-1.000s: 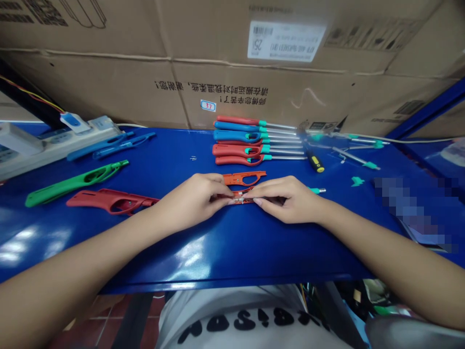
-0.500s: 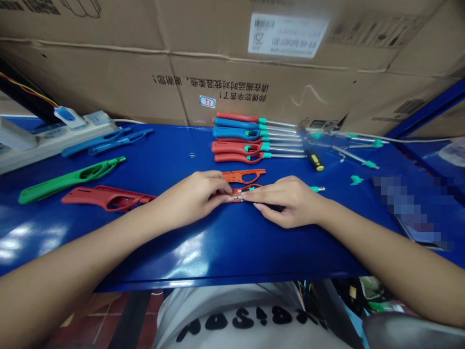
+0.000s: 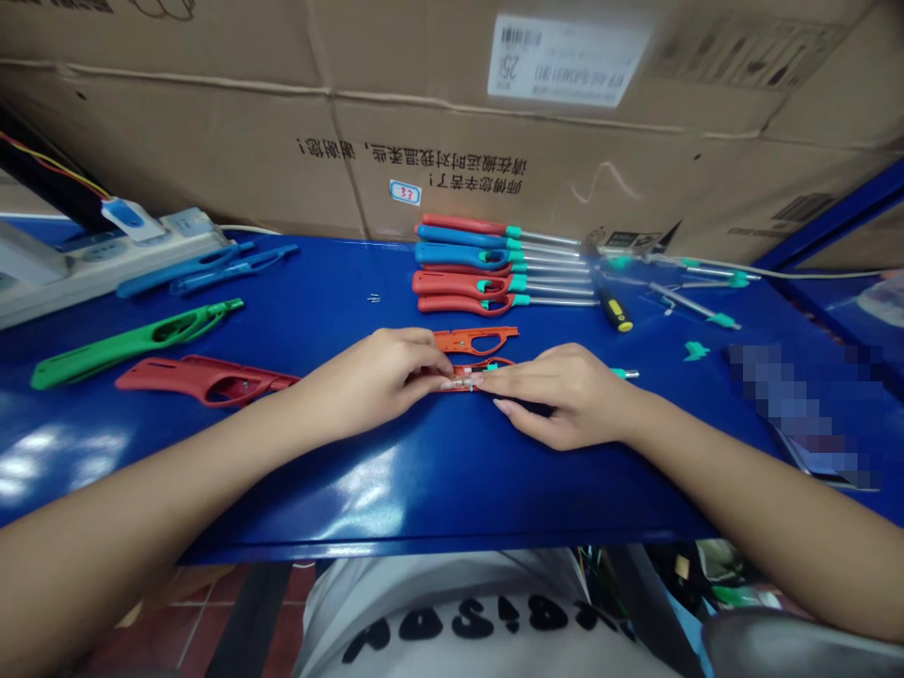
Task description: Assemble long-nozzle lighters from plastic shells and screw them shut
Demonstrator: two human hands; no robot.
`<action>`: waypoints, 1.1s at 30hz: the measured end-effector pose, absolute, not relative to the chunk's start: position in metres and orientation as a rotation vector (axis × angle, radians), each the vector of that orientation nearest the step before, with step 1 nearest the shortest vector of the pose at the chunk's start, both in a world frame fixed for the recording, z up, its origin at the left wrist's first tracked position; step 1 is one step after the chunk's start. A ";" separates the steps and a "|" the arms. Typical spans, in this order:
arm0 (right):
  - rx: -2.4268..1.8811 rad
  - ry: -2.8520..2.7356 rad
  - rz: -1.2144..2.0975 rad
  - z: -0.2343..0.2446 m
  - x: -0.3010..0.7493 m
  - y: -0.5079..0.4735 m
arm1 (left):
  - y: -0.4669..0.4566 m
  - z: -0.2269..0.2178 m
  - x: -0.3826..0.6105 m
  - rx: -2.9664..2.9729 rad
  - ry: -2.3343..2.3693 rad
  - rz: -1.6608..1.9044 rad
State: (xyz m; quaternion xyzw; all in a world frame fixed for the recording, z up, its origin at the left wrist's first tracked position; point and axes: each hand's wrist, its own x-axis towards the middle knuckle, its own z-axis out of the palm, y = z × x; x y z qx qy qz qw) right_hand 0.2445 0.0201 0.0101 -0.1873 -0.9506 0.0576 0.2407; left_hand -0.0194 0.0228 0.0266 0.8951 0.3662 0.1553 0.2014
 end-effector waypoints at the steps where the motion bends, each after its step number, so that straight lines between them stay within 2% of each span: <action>1: -0.518 -2.603 0.167 0.010 0.244 0.020 | 0.023 0.027 -0.020 2.501 1.020 0.434; 16: -0.640 -2.539 0.545 0.018 0.241 0.016 | 0.021 0.028 -0.020 2.516 1.000 0.456; 28: -0.633 -2.483 0.561 0.013 0.241 0.020 | 0.025 0.025 -0.022 2.522 0.944 0.530; 33: -0.655 -2.593 0.446 0.014 0.241 0.016 | 0.024 0.023 -0.020 2.489 0.973 0.572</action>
